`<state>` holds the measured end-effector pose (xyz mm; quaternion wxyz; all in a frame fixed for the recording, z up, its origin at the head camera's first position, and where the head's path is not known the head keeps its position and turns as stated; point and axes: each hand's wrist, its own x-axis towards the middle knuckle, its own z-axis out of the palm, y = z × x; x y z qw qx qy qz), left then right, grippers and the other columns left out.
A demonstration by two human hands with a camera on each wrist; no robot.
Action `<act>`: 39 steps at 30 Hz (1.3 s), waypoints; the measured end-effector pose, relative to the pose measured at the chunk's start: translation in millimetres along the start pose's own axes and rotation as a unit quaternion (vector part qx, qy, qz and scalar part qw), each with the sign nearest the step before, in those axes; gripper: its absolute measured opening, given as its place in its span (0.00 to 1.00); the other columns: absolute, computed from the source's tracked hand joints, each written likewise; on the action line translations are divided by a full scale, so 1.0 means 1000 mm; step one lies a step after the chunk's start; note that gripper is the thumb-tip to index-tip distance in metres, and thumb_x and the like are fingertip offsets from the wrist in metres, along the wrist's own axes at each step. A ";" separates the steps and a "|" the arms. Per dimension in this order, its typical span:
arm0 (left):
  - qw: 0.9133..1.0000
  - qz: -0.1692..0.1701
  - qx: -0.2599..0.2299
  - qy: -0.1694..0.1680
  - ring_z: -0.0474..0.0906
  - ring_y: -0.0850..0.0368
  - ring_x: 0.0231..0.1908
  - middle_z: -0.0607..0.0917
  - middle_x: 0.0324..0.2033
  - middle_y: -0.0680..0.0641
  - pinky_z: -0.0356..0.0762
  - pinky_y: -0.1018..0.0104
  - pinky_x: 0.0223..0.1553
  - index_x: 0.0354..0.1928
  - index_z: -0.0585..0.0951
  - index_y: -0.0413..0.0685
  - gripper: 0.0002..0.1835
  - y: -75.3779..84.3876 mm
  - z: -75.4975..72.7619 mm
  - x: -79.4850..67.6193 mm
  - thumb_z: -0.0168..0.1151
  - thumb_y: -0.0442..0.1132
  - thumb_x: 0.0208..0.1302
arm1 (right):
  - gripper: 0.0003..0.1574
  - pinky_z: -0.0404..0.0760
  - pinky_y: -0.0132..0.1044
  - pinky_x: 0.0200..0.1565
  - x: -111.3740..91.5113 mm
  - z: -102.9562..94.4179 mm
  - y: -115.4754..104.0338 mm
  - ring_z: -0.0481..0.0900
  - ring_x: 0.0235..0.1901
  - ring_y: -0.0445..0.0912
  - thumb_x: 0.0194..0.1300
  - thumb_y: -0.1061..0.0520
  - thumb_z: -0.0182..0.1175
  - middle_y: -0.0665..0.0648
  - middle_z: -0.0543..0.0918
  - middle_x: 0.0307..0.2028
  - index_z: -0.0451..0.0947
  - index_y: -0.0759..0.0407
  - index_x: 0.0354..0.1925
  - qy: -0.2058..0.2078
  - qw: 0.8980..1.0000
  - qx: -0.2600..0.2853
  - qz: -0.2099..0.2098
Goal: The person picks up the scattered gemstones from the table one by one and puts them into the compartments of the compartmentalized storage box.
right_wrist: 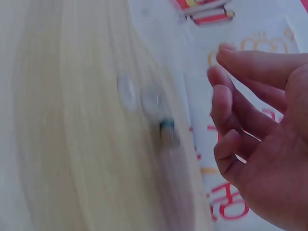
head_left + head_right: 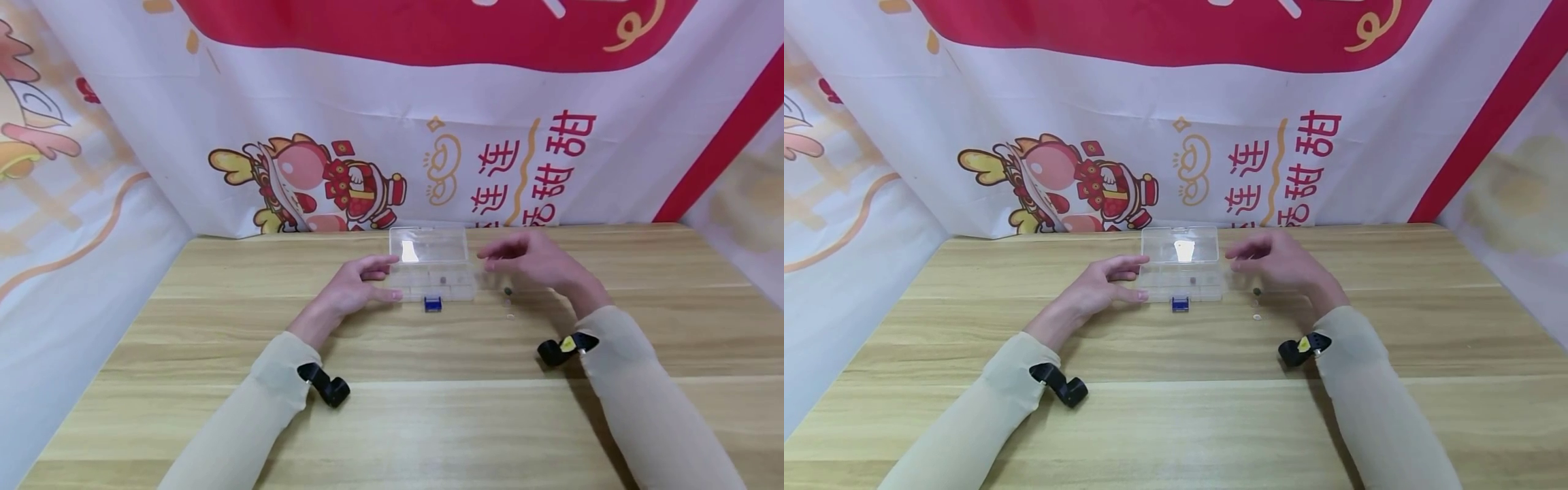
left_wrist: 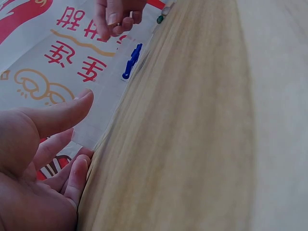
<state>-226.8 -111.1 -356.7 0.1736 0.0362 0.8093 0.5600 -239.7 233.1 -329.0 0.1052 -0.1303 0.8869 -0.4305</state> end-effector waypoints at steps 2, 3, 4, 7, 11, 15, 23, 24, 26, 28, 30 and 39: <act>1.000 -0.001 0.000 0.000 0.72 0.48 0.70 0.79 0.69 0.50 0.68 0.50 0.77 0.71 0.79 0.65 0.39 0.000 0.000 0.000 0.81 0.36 0.57 | 0.19 0.79 0.39 0.54 -0.002 -0.005 0.008 0.83 0.52 0.48 0.71 0.52 0.70 0.56 0.90 0.55 0.87 0.54 0.58 -0.013 1.000 -0.003 0.008; 1.000 -0.001 -0.001 0.000 0.72 0.48 0.70 0.79 0.69 0.50 0.68 0.50 0.77 0.71 0.79 0.64 0.39 0.000 0.000 0.000 0.81 0.36 0.57 | 0.19 0.78 0.38 0.54 -0.002 -0.007 0.012 0.83 0.52 0.47 0.71 0.53 0.70 0.57 0.90 0.55 0.87 0.54 0.58 -0.020 1.000 -0.006 0.013; 1.000 -0.001 -0.001 0.001 0.72 0.48 0.70 0.79 0.69 0.50 0.68 0.50 0.77 0.71 0.79 0.64 0.39 0.001 0.000 0.000 0.81 0.36 0.57 | 0.19 0.79 0.39 0.54 -0.004 -0.009 0.015 0.83 0.52 0.48 0.71 0.53 0.70 0.56 0.90 0.55 0.86 0.53 0.58 -0.028 0.999 -0.008 0.018; 1.000 -0.002 -0.001 0.001 0.72 0.48 0.70 0.79 0.69 0.50 0.68 0.50 0.77 0.71 0.79 0.65 0.39 0.002 0.000 0.000 0.81 0.36 0.57 | 0.21 0.80 0.38 0.50 -0.006 -0.015 0.024 0.81 0.50 0.48 0.70 0.52 0.71 0.56 0.90 0.56 0.86 0.53 0.59 -0.045 0.998 -0.004 0.039; 1.000 -0.003 -0.003 0.000 0.71 0.48 0.70 0.79 0.69 0.50 0.68 0.50 0.77 0.71 0.79 0.65 0.39 0.003 0.000 -0.001 0.81 0.36 0.57 | 0.21 0.81 0.36 0.47 -0.008 -0.022 0.035 0.81 0.47 0.46 0.69 0.54 0.72 0.57 0.89 0.57 0.87 0.53 0.59 -0.051 0.998 0.001 0.048; 1.000 -0.001 -0.005 -0.001 0.71 0.48 0.71 0.79 0.69 0.50 0.67 0.49 0.78 0.71 0.79 0.65 0.39 0.002 -0.001 0.001 0.82 0.36 0.57 | 0.20 0.84 0.32 0.48 -0.008 -0.025 0.042 0.85 0.47 0.45 0.67 0.62 0.71 0.60 0.89 0.56 0.87 0.58 0.57 -0.057 0.997 0.021 0.040; 1.000 -0.002 -0.006 -0.001 0.71 0.49 0.71 0.79 0.69 0.51 0.67 0.50 0.78 0.71 0.79 0.66 0.39 0.002 -0.002 0.004 0.82 0.37 0.56 | 0.20 0.83 0.31 0.48 -0.007 -0.027 0.045 0.83 0.45 0.46 0.66 0.65 0.71 0.60 0.90 0.54 0.87 0.58 0.56 -0.086 0.996 0.017 0.028; 1.000 -0.002 -0.006 -0.001 0.71 0.48 0.71 0.79 0.69 0.51 0.67 0.50 0.78 0.71 0.79 0.66 0.39 0.002 -0.002 0.004 0.82 0.37 0.56 | 0.21 0.83 0.32 0.48 -0.007 -0.027 0.045 0.82 0.45 0.46 0.65 0.65 0.72 0.60 0.90 0.53 0.88 0.58 0.56 -0.089 0.996 0.015 0.027; 1.000 -0.002 -0.007 -0.002 0.71 0.48 0.71 0.79 0.69 0.51 0.67 0.50 0.78 0.71 0.79 0.66 0.39 0.003 -0.002 0.003 0.82 0.37 0.57 | 0.21 0.82 0.32 0.48 -0.006 -0.026 0.044 0.81 0.45 0.47 0.64 0.64 0.73 0.59 0.90 0.51 0.88 0.56 0.56 -0.093 0.995 0.009 0.026; 1.000 -0.001 -0.007 -0.002 0.71 0.48 0.70 0.79 0.69 0.51 0.67 0.50 0.78 0.70 0.79 0.66 0.39 0.003 -0.002 0.003 0.82 0.36 0.57 | 0.21 0.81 0.33 0.48 -0.006 -0.026 0.044 0.80 0.45 0.47 0.63 0.62 0.74 0.58 0.89 0.49 0.89 0.55 0.56 -0.094 0.995 0.002 0.026; 1.000 -0.001 -0.007 -0.002 0.71 0.49 0.70 0.79 0.68 0.51 0.68 0.50 0.77 0.70 0.79 0.66 0.39 0.003 -0.002 0.003 0.82 0.36 0.56 | 0.21 0.80 0.33 0.47 -0.006 -0.026 0.043 0.79 0.44 0.47 0.63 0.61 0.75 0.58 0.89 0.47 0.89 0.54 0.55 -0.096 0.995 -0.004 0.027; 1.000 -0.004 0.001 -0.006 0.71 0.49 0.69 0.79 0.67 0.52 0.68 0.49 0.77 0.70 0.80 0.67 0.37 -0.001 -0.001 0.002 0.81 0.37 0.59 | 0.20 0.78 0.33 0.45 -0.006 -0.021 0.043 0.78 0.42 0.47 0.61 0.57 0.77 0.57 0.90 0.47 0.90 0.53 0.52 -0.096 0.995 -0.014 0.033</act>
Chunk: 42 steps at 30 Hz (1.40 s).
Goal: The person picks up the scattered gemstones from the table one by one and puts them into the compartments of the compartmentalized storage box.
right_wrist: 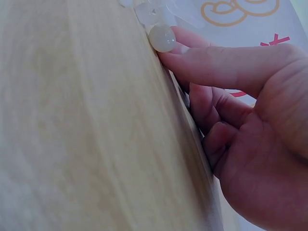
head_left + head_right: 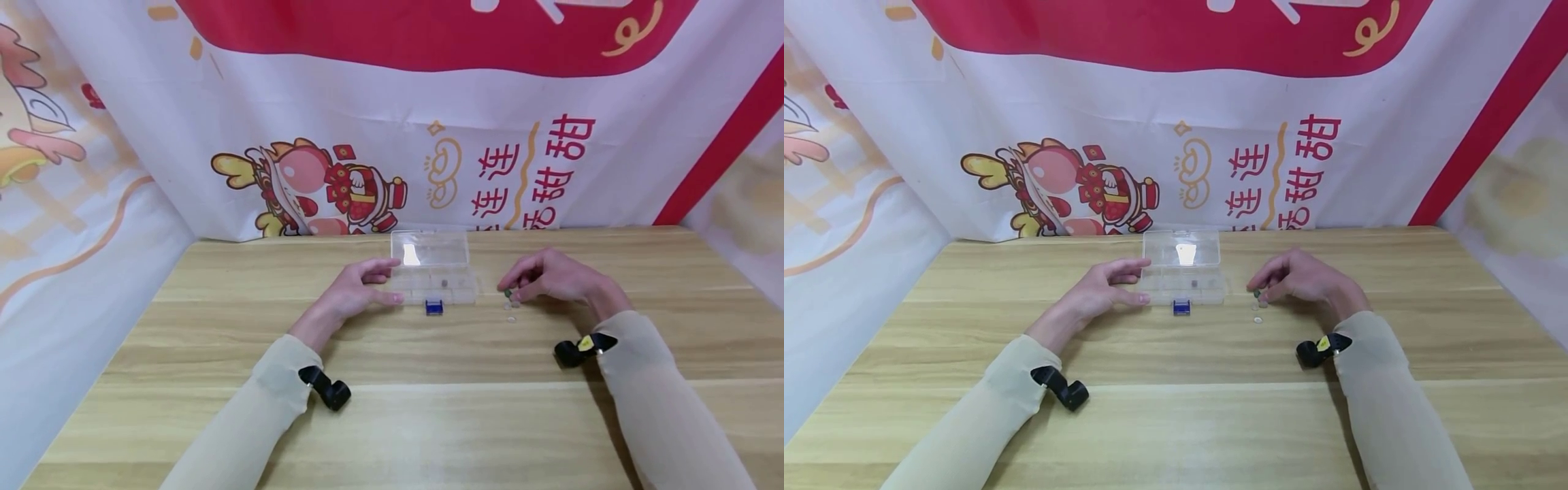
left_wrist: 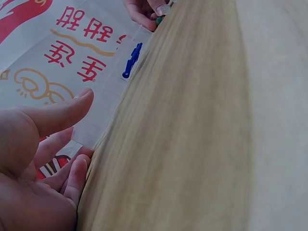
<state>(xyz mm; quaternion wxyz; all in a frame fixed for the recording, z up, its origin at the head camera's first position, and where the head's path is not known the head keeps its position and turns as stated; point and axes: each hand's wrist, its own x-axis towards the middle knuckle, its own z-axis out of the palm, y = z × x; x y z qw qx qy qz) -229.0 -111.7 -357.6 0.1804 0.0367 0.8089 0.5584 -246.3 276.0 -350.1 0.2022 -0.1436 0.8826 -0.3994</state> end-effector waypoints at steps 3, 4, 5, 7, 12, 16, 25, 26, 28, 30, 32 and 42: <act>1.000 0.000 -0.003 0.000 0.71 0.49 0.69 0.79 0.68 0.52 0.68 0.49 0.77 0.70 0.80 0.67 0.37 -0.001 0.000 -0.002 0.81 0.37 0.58 | 0.18 0.78 0.34 0.45 0.001 0.002 -0.001 0.78 0.43 0.47 0.63 0.57 0.76 0.56 0.90 0.47 0.91 0.53 0.52 0.001 1.000 -0.006 0.003; 1.000 0.000 -0.005 0.000 0.71 0.49 0.69 0.79 0.68 0.52 0.68 0.49 0.77 0.70 0.80 0.66 0.38 -0.001 0.000 -0.003 0.81 0.37 0.58 | 0.17 0.77 0.34 0.45 0.001 0.003 -0.001 0.78 0.43 0.47 0.63 0.56 0.76 0.56 0.90 0.47 0.91 0.52 0.51 0.002 1.000 -0.009 0.004; 1.000 0.000 -0.007 0.000 0.71 0.49 0.69 0.79 0.68 0.51 0.68 0.49 0.77 0.70 0.80 0.66 0.38 -0.002 0.000 -0.003 0.81 0.37 0.58 | 0.16 0.77 0.34 0.45 0.001 0.004 -0.001 0.77 0.42 0.48 0.64 0.56 0.76 0.56 0.90 0.47 0.91 0.52 0.51 0.003 1.000 -0.012 0.004; 1.000 0.001 -0.010 0.000 0.71 0.48 0.69 0.79 0.68 0.51 0.67 0.49 0.77 0.70 0.80 0.66 0.38 -0.003 0.000 -0.004 0.81 0.37 0.58 | 0.16 0.77 0.35 0.45 0.002 0.005 -0.002 0.77 0.42 0.48 0.65 0.54 0.75 0.55 0.90 0.47 0.91 0.52 0.51 0.004 1.000 -0.018 0.005; 1.000 -0.001 -0.004 0.001 0.71 0.49 0.69 0.79 0.68 0.52 0.68 0.49 0.77 0.70 0.80 0.67 0.38 -0.002 0.001 -0.004 0.81 0.37 0.58 | 0.14 0.75 0.38 0.51 0.001 0.007 -0.004 0.79 0.46 0.49 0.68 0.52 0.73 0.53 0.91 0.49 0.91 0.50 0.50 0.011 0.999 -0.035 0.010; 1.000 0.000 -0.002 0.001 0.72 0.50 0.69 0.79 0.67 0.53 0.68 0.50 0.77 0.69 0.80 0.69 0.38 -0.001 0.002 -0.003 0.82 0.37 0.57 | 0.13 0.74 0.40 0.52 -0.001 0.007 -0.005 0.79 0.48 0.50 0.71 0.51 0.71 0.53 0.91 0.51 0.90 0.50 0.51 0.018 0.999 -0.045 0.012; 1.000 0.004 -0.008 -0.003 0.72 0.50 0.69 0.79 0.67 0.52 0.68 0.50 0.76 0.70 0.79 0.67 0.39 0.003 0.002 -0.001 0.81 0.36 0.57 | 0.14 0.77 0.39 0.47 -0.005 0.004 -0.012 0.74 0.46 0.52 0.72 0.45 0.69 0.54 0.88 0.50 0.89 0.47 0.52 0.032 0.998 -0.047 0.022; 1.000 0.003 -0.008 -0.002 0.72 0.50 0.69 0.80 0.67 0.52 0.68 0.50 0.76 0.70 0.80 0.67 0.39 0.003 0.002 -0.001 0.81 0.36 0.57 | 0.15 0.77 0.39 0.47 -0.004 0.004 -0.014 0.75 0.46 0.52 0.72 0.44 0.69 0.53 0.89 0.51 0.89 0.46 0.52 0.033 0.998 -0.046 0.022; 1.000 0.002 -0.006 0.000 0.72 0.50 0.69 0.80 0.67 0.53 0.68 0.49 0.77 0.70 0.80 0.67 0.38 0.003 0.001 -0.001 0.81 0.37 0.57 | 0.15 0.78 0.39 0.48 -0.004 0.004 -0.016 0.75 0.47 0.52 0.71 0.43 0.70 0.53 0.89 0.51 0.89 0.47 0.52 0.036 0.998 -0.041 0.024; 1.000 0.001 -0.006 0.001 0.72 0.50 0.69 0.80 0.68 0.52 0.68 0.49 0.77 0.70 0.80 0.67 0.38 0.003 0.001 -0.001 0.81 0.37 0.57 | 0.16 0.79 0.39 0.48 -0.003 0.004 -0.019 0.76 0.47 0.51 0.71 0.43 0.70 0.53 0.89 0.51 0.89 0.47 0.52 0.038 0.998 -0.037 0.025; 1.000 -0.001 -0.007 0.001 0.72 0.50 0.69 0.80 0.67 0.53 0.68 0.50 0.77 0.70 0.80 0.67 0.38 0.003 0.000 -0.001 0.82 0.37 0.57 | 0.16 0.79 0.39 0.47 -0.003 0.005 -0.021 0.76 0.46 0.51 0.71 0.44 0.70 0.54 0.89 0.51 0.88 0.48 0.52 0.044 0.998 -0.035 0.025; 1.000 -0.002 -0.014 0.000 0.72 0.49 0.69 0.79 0.67 0.52 0.68 0.50 0.76 0.70 0.80 0.67 0.38 0.001 0.000 -0.003 0.82 0.37 0.57 | 0.16 0.78 0.37 0.42 0.003 0.011 -0.030 0.79 0.44 0.50 0.73 0.48 0.68 0.58 0.88 0.47 0.86 0.54 0.53 0.068 0.997 -0.021 -0.003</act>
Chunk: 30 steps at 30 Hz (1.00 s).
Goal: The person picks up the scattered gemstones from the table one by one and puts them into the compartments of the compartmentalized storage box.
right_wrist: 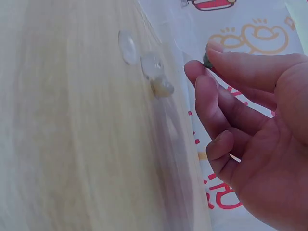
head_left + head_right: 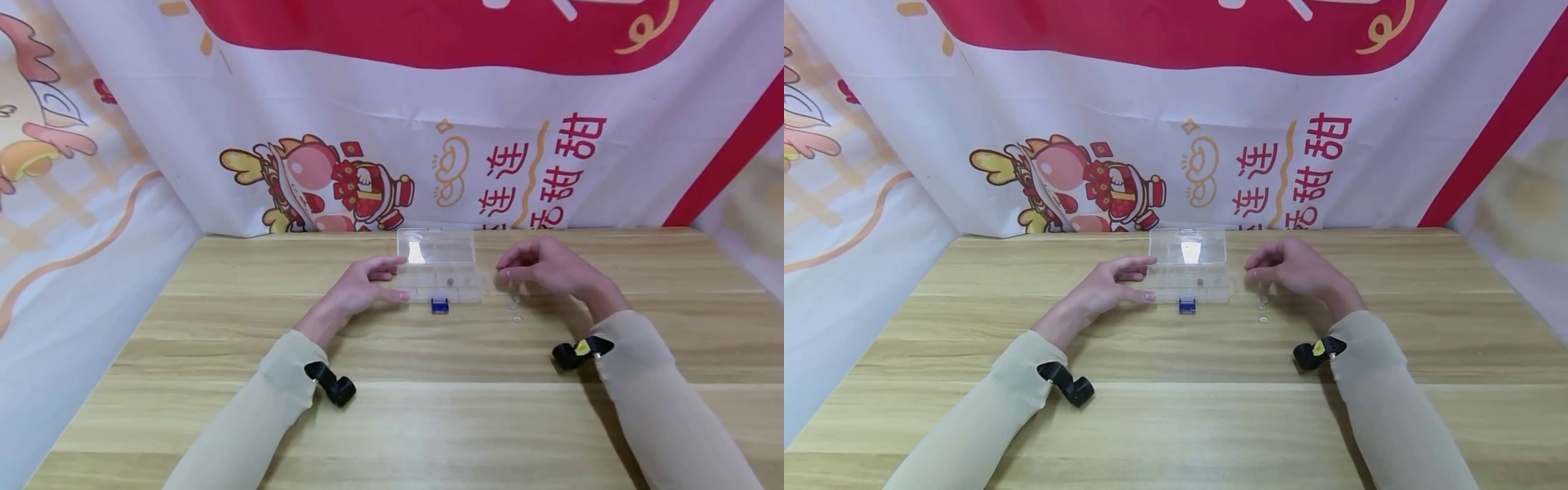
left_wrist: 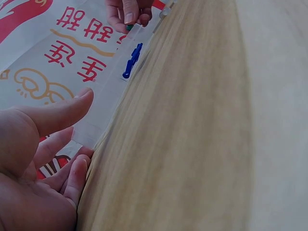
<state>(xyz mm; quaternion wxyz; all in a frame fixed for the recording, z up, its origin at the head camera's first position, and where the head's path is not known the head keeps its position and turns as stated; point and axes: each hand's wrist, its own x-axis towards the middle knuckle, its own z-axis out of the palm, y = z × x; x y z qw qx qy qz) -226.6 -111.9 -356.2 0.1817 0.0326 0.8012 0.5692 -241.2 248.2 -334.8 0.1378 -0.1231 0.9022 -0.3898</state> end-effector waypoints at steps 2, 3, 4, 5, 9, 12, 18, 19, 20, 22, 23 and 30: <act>1.000 -0.001 0.000 0.000 0.72 0.49 0.69 0.79 0.67 0.52 0.69 0.50 0.76 0.70 0.80 0.67 0.38 0.000 0.000 0.000 0.82 0.37 0.57 | 0.16 0.78 0.37 0.40 0.001 0.002 -0.001 0.80 0.43 0.50 0.73 0.49 0.68 0.59 0.88 0.46 0.85 0.56 0.53 0.002 1.000 0.006 -0.002; 1.000 -0.002 0.000 0.000 0.72 0.49 0.68 0.79 0.67 0.52 0.69 0.50 0.76 0.70 0.80 0.67 0.38 0.000 0.000 0.000 0.82 0.37 0.57 | 0.16 0.78 0.37 0.40 0.001 0.002 -0.002 0.80 0.43 0.50 0.73 0.49 0.69 0.60 0.88 0.46 0.85 0.56 0.53 0.002 1.000 0.009 -0.004; 1.000 -0.002 0.000 0.000 0.72 0.49 0.68 0.79 0.67 0.52 0.69 0.50 0.76 0.70 0.80 0.67 0.38 0.000 0.000 0.000 0.82 0.37 0.57 | 0.16 0.78 0.36 0.39 0.001 0.003 -0.003 0.80 0.42 0.50 0.73 0.50 0.69 0.60 0.88 0.46 0.85 0.57 0.53 0.003 1.000 0.009 -0.006; 1.000 -0.003 -0.001 0.000 0.72 0.49 0.68 0.79 0.67 0.52 0.69 0.50 0.76 0.70 0.80 0.67 0.38 0.000 0.000 0.000 0.82 0.37 0.57 | 0.16 0.79 0.36 0.38 0.001 0.003 -0.004 0.81 0.42 0.50 0.73 0.50 0.69 0.60 0.88 0.46 0.85 0.57 0.53 0.005 1.000 0.009 -0.007; 1.000 -0.001 0.001 0.000 0.72 0.49 0.68 0.79 0.67 0.51 0.69 0.50 0.76 0.70 0.79 0.66 0.38 0.000 0.001 -0.001 0.81 0.37 0.58 | 0.15 0.79 0.35 0.36 0.002 0.005 -0.008 0.80 0.41 0.50 0.72 0.51 0.69 0.60 0.88 0.46 0.85 0.57 0.52 0.011 1.000 0.006 -0.014; 1.000 0.000 0.000 0.000 0.72 0.49 0.68 0.79 0.67 0.51 0.69 0.50 0.76 0.70 0.79 0.66 0.38 0.000 0.001 -0.001 0.81 0.36 0.57 | 0.15 0.79 0.35 0.37 0.002 0.007 -0.011 0.81 0.41 0.50 0.73 0.51 0.69 0.61 0.88 0.46 0.85 0.58 0.52 0.013 1.000 0.006 -0.017; 1.000 0.004 0.002 0.001 0.72 0.49 0.69 0.79 0.67 0.51 0.68 0.50 0.76 0.70 0.79 0.66 0.39 0.000 0.001 0.000 0.82 0.36 0.56 | 0.15 0.80 0.35 0.37 0.002 0.007 -0.013 0.82 0.42 0.50 0.73 0.51 0.69 0.60 0.89 0.45 0.86 0.58 0.52 0.017 1.000 0.006 -0.024; 1.000 0.004 0.003 0.001 0.72 0.49 0.69 0.79 0.67 0.51 0.68 0.50 0.77 0.70 0.79 0.66 0.39 0.000 0.001 0.000 0.82 0.36 0.56 | 0.15 0.80 0.35 0.37 0.002 0.007 -0.013 0.82 0.41 0.50 0.73 0.51 0.69 0.60 0.89 0.45 0.86 0.58 0.52 0.017 1.000 0.006 -0.025; 1.000 0.005 0.003 0.001 0.72 0.49 0.69 0.79 0.67 0.51 0.68 0.50 0.76 0.70 0.79 0.66 0.39 0.000 0.001 0.000 0.82 0.36 0.56 | 0.15 0.81 0.35 0.37 0.002 0.007 -0.013 0.83 0.41 0.50 0.73 0.51 0.69 0.60 0.89 0.45 0.85 0.58 0.52 0.017 0.999 0.008 -0.026; 1.000 0.005 0.003 0.001 0.72 0.49 0.69 0.79 0.67 0.52 0.68 0.50 0.76 0.70 0.79 0.66 0.39 0.000 0.001 0.000 0.82 0.36 0.56 | 0.15 0.82 0.35 0.37 0.003 0.007 -0.013 0.84 0.41 0.50 0.73 0.51 0.68 0.60 0.90 0.44 0.85 0.59 0.52 0.016 0.999 0.010 -0.030; 1.000 0.005 0.003 0.001 0.72 0.49 0.69 0.79 0.67 0.52 0.68 0.50 0.76 0.70 0.79 0.66 0.39 0.000 0.001 0.000 0.82 0.37 0.56 | 0.15 0.83 0.36 0.38 0.003 0.007 -0.013 0.85 0.41 0.50 0.73 0.52 0.69 0.60 0.90 0.44 0.85 0.59 0.52 0.016 0.999 0.012 -0.032; 1.000 0.006 0.005 0.004 0.72 0.49 0.69 0.79 0.67 0.51 0.68 0.50 0.76 0.70 0.79 0.66 0.39 -0.001 0.001 0.000 0.82 0.37 0.56 | 0.13 0.88 0.39 0.41 0.004 0.011 -0.016 0.88 0.39 0.51 0.73 0.56 0.68 0.61 0.91 0.43 0.85 0.62 0.51 0.012 0.999 0.028 -0.038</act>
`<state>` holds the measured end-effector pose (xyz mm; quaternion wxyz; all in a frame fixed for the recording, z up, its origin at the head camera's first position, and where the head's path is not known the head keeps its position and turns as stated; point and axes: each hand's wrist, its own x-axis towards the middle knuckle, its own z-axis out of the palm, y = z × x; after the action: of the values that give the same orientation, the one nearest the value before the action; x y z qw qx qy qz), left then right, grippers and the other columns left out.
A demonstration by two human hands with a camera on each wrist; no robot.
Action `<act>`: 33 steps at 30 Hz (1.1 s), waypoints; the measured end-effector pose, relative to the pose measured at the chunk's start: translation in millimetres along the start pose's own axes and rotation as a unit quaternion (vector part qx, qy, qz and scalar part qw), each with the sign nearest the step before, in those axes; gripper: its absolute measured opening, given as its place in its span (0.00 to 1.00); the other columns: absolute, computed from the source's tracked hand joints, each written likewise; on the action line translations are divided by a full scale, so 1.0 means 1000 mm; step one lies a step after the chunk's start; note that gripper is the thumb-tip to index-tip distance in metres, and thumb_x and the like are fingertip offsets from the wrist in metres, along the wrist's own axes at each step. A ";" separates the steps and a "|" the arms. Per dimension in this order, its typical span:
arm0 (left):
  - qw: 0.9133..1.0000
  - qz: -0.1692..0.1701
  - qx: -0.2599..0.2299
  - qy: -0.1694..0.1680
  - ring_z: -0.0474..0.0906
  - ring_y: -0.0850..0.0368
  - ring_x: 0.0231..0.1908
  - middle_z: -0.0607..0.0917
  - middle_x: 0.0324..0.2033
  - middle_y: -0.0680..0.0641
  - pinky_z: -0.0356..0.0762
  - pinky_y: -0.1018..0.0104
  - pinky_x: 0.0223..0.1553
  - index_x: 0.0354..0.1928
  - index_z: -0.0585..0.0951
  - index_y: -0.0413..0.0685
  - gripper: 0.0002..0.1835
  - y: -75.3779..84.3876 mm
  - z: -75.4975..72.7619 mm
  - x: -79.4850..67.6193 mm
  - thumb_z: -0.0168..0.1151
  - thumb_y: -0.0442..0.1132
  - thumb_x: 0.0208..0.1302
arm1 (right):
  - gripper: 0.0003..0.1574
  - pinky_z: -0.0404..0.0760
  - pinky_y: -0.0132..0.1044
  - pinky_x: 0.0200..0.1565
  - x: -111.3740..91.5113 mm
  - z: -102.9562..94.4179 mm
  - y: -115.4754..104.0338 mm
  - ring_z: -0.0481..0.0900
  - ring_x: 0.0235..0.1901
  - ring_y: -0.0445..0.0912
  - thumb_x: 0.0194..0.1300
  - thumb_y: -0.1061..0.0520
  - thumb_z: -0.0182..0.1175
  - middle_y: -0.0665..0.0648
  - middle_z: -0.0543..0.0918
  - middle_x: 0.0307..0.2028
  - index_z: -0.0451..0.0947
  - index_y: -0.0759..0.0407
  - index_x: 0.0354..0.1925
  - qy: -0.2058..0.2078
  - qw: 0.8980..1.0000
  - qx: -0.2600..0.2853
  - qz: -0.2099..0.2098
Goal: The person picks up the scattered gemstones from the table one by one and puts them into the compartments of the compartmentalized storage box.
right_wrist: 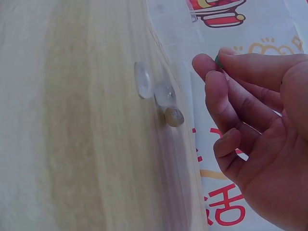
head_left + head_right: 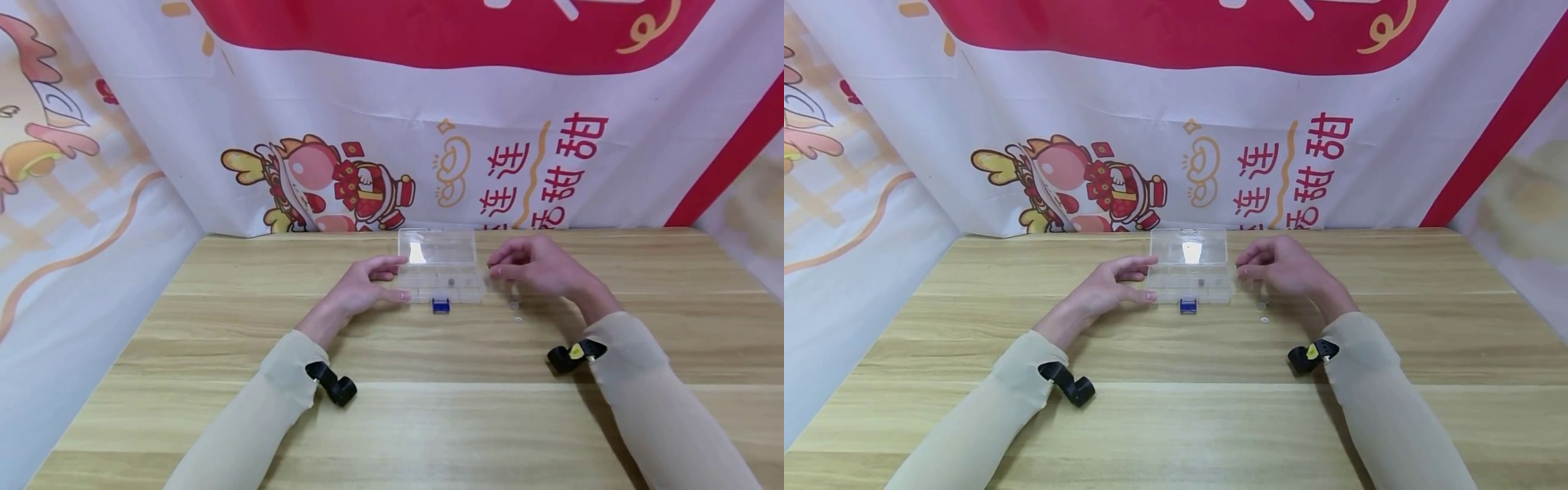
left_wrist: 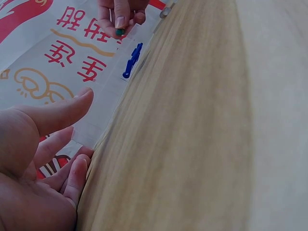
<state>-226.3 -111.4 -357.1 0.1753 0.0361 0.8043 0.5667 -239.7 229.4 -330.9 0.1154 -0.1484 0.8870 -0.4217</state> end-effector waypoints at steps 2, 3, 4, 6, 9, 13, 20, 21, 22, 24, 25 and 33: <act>1.000 0.000 0.000 0.000 0.72 0.49 0.69 0.79 0.67 0.51 0.69 0.50 0.76 0.70 0.79 0.66 0.39 0.000 0.000 0.000 0.82 0.37 0.56 | 0.12 0.88 0.39 0.41 0.001 0.001 0.000 0.88 0.39 0.51 0.73 0.57 0.67 0.61 0.91 0.43 0.85 0.62 0.51 0.000 1.000 -0.001 -0.004; 1.000 0.001 0.000 0.000 0.72 0.49 0.69 0.80 0.67 0.51 0.69 0.50 0.76 0.70 0.79 0.66 0.39 0.000 0.000 0.000 0.82 0.37 0.56 | 0.12 0.88 0.39 0.41 0.001 0.001 -0.001 0.88 0.39 0.52 0.73 0.57 0.67 0.62 0.90 0.42 0.85 0.62 0.51 -0.001 1.000 -0.002 -0.006; 1.000 0.000 0.000 0.000 0.72 0.49 0.69 0.80 0.67 0.51 0.69 0.50 0.76 0.70 0.79 0.66 0.39 0.000 0.000 0.000 0.82 0.37 0.56 | 0.12 0.87 0.38 0.40 0.001 0.002 -0.001 0.87 0.39 0.52 0.73 0.57 0.67 0.62 0.90 0.42 0.85 0.62 0.51 -0.002 1.000 -0.003 -0.008; 1.000 -0.001 0.001 0.001 0.72 0.49 0.69 0.80 0.67 0.52 0.68 0.50 0.76 0.70 0.80 0.66 0.39 0.000 0.000 0.000 0.82 0.37 0.56 | 0.12 0.86 0.37 0.39 0.000 0.002 -0.002 0.87 0.39 0.52 0.74 0.57 0.66 0.62 0.90 0.42 0.86 0.61 0.50 -0.006 1.000 -0.005 -0.009; 1.000 -0.001 0.001 0.001 0.72 0.49 0.69 0.80 0.67 0.52 0.68 0.50 0.77 0.70 0.80 0.67 0.39 0.000 0.000 0.000 0.82 0.37 0.56 | 0.12 0.85 0.36 0.38 0.000 0.003 -0.004 0.87 0.40 0.54 0.75 0.57 0.64 0.62 0.89 0.43 0.86 0.61 0.51 -0.013 1.000 -0.005 -0.012; 1.000 -0.002 0.000 0.001 0.72 0.49 0.69 0.80 0.67 0.52 0.68 0.50 0.77 0.70 0.80 0.67 0.38 0.000 0.000 0.000 0.82 0.37 0.56 | 0.12 0.85 0.36 0.38 0.000 0.005 -0.006 0.86 0.40 0.54 0.76 0.56 0.62 0.62 0.89 0.43 0.86 0.60 0.52 -0.014 1.000 -0.009 -0.012; 1.000 -0.004 0.006 0.002 0.72 0.50 0.68 0.80 0.67 0.52 0.69 0.50 0.76 0.69 0.80 0.68 0.38 -0.001 0.000 0.002 0.82 0.37 0.57 | 0.13 0.85 0.37 0.39 0.002 0.010 -0.010 0.86 0.40 0.53 0.78 0.54 0.62 0.60 0.89 0.42 0.87 0.58 0.52 -0.007 1.000 -0.012 -0.010; 1.000 -0.005 0.006 0.003 0.72 0.50 0.68 0.80 0.66 0.52 0.69 0.50 0.76 0.69 0.80 0.68 0.38 -0.001 0.000 0.002 0.82 0.37 0.57 | 0.13 0.85 0.37 0.39 0.003 0.011 -0.011 0.85 0.40 0.53 0.78 0.54 0.62 0.60 0.88 0.41 0.87 0.58 0.52 -0.006 1.000 -0.013 -0.010; 1.000 -0.005 0.006 0.002 0.72 0.50 0.68 0.80 0.66 0.52 0.69 0.50 0.76 0.69 0.80 0.68 0.38 -0.001 0.000 0.002 0.82 0.37 0.57 | 0.13 0.85 0.37 0.38 0.003 0.012 -0.011 0.85 0.40 0.53 0.78 0.54 0.62 0.60 0.88 0.41 0.87 0.58 0.52 -0.006 1.000 -0.014 -0.010; 1.000 -0.005 0.006 0.002 0.72 0.50 0.68 0.80 0.66 0.52 0.69 0.50 0.76 0.70 0.80 0.67 0.38 -0.001 0.000 0.002 0.82 0.37 0.56 | 0.12 0.84 0.37 0.38 0.004 0.014 -0.013 0.85 0.40 0.54 0.78 0.54 0.61 0.60 0.88 0.40 0.87 0.58 0.52 -0.005 1.000 -0.017 -0.009; 1.000 -0.005 0.007 0.002 0.72 0.50 0.67 0.80 0.66 0.52 0.69 0.50 0.76 0.70 0.80 0.67 0.38 -0.001 0.000 0.002 0.82 0.37 0.57 | 0.12 0.85 0.38 0.38 0.004 0.015 -0.014 0.85 0.41 0.54 0.78 0.55 0.61 0.60 0.88 0.41 0.87 0.58 0.52 -0.006 1.000 -0.018 -0.009; 1.000 -0.002 0.010 0.002 0.72 0.50 0.68 0.80 0.67 0.52 0.69 0.50 0.76 0.70 0.80 0.67 0.38 0.000 0.000 0.001 0.82 0.38 0.57 | 0.11 0.82 0.38 0.42 0.005 0.021 -0.020 0.81 0.42 0.54 0.79 0.55 0.60 0.58 0.87 0.42 0.87 0.56 0.51 -0.005 0.999 -0.046 -0.010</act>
<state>-227.0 -111.3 -357.1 0.1745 0.0356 0.8101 0.5586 -234.4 200.5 -329.2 0.1086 -0.1641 0.9033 -0.3811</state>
